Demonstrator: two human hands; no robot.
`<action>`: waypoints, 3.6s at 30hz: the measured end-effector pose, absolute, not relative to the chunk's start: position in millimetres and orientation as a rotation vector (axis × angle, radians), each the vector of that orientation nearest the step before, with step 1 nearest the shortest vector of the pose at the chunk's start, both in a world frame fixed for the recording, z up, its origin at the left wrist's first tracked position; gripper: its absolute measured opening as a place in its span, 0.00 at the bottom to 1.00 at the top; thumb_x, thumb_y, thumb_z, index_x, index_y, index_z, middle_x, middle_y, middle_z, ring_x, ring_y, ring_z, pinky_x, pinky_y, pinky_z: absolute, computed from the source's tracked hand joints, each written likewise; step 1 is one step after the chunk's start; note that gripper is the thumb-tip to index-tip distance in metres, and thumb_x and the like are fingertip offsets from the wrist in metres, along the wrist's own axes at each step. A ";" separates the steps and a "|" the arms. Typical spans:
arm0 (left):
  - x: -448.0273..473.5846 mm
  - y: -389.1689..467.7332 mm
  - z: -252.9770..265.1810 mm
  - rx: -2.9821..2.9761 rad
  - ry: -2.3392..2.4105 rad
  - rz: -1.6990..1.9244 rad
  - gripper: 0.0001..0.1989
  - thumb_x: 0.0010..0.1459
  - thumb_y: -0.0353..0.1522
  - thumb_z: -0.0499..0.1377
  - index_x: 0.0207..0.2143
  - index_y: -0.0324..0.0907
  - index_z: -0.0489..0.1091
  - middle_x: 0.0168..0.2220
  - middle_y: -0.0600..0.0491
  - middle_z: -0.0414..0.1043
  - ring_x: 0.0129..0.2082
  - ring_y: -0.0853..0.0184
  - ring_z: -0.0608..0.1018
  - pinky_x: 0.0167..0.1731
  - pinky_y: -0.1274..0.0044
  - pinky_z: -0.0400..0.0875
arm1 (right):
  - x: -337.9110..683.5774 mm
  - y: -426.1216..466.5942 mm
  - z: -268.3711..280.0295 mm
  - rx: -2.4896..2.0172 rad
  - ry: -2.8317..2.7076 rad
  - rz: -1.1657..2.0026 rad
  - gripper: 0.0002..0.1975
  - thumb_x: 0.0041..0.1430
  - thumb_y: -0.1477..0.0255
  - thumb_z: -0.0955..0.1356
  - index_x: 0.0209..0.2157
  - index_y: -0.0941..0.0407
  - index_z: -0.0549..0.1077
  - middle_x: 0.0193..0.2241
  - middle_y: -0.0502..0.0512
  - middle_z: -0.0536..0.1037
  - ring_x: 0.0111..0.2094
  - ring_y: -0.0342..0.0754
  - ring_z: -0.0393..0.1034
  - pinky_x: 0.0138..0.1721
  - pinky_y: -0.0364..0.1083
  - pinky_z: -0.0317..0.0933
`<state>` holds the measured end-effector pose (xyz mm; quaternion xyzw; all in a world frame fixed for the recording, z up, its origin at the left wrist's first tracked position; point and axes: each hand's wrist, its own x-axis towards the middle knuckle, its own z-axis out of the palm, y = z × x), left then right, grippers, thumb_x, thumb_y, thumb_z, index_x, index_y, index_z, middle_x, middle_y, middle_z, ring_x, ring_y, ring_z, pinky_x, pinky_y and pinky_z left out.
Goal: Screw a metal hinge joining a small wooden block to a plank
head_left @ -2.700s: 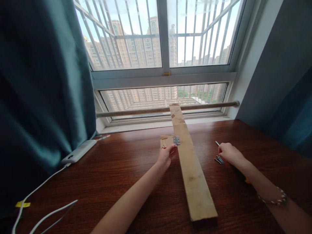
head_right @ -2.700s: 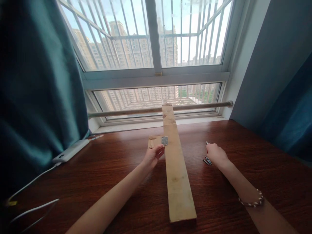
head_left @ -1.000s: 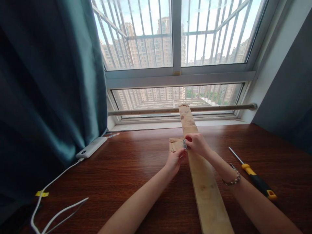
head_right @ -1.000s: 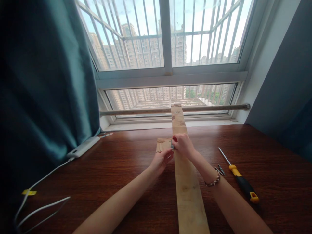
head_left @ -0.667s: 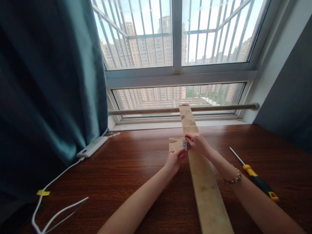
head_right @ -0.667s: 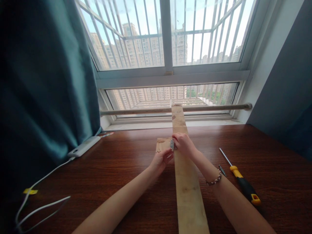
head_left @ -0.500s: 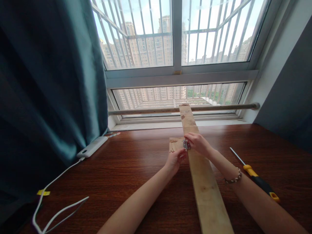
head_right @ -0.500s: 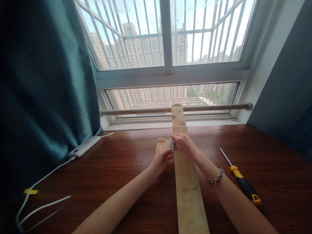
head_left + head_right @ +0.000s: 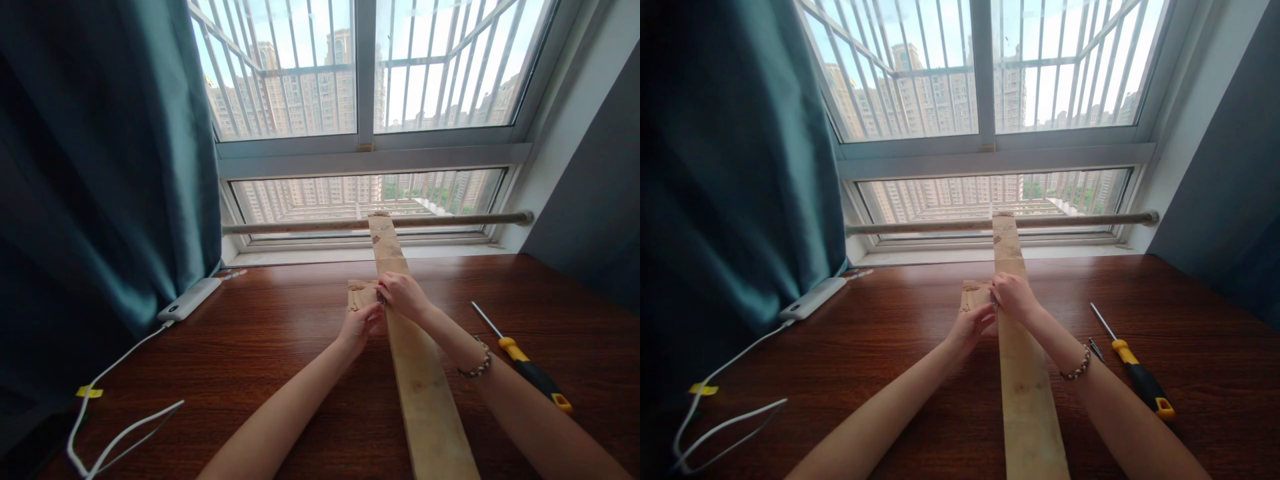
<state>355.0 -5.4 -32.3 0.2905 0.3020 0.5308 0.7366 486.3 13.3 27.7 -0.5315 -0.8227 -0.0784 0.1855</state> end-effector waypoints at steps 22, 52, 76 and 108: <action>353.0 2.0 -41.9 0.620 0.682 1.079 0.11 0.39 0.27 0.65 0.30 0.37 0.72 0.32 0.49 0.76 0.31 0.68 0.76 0.34 0.77 0.68 | 712.7 -70.1 -48.2 -2.672 -1.751 0.248 0.17 0.57 0.62 0.60 0.28 0.60 0.71 0.30 0.68 0.75 0.34 0.61 0.72 0.28 0.49 0.59; 348.2 -4.4 -37.5 0.570 0.595 1.016 0.12 0.43 0.27 0.64 0.35 0.37 0.73 0.30 0.50 0.75 0.27 0.71 0.75 0.33 0.78 0.68 | 491.3 -33.1 -1.6 -1.079 -2.406 -0.240 0.19 0.59 0.78 0.59 0.51 0.66 0.65 0.52 0.68 0.66 0.56 0.53 0.57 0.55 0.52 0.57; 342.3 -3.8 -36.9 0.631 0.663 1.053 0.04 0.43 0.28 0.59 0.26 0.36 0.72 0.28 0.50 0.73 0.27 0.69 0.73 0.32 0.77 0.66 | 465.5 -27.4 -8.1 -1.299 -2.313 -0.573 0.11 0.55 0.82 0.62 0.40 0.67 0.71 0.42 0.68 0.73 0.48 0.57 0.65 0.49 0.51 0.62; 357.1 -4.1 -37.5 0.516 0.737 1.102 0.07 0.40 0.24 0.63 0.26 0.38 0.69 0.26 0.53 0.74 0.26 0.72 0.74 0.27 0.81 0.66 | 651.2 -39.4 -37.7 -2.408 -1.977 0.384 0.05 0.41 0.79 0.68 0.25 0.58 0.72 0.26 0.56 0.74 0.30 0.49 0.71 0.25 0.41 0.57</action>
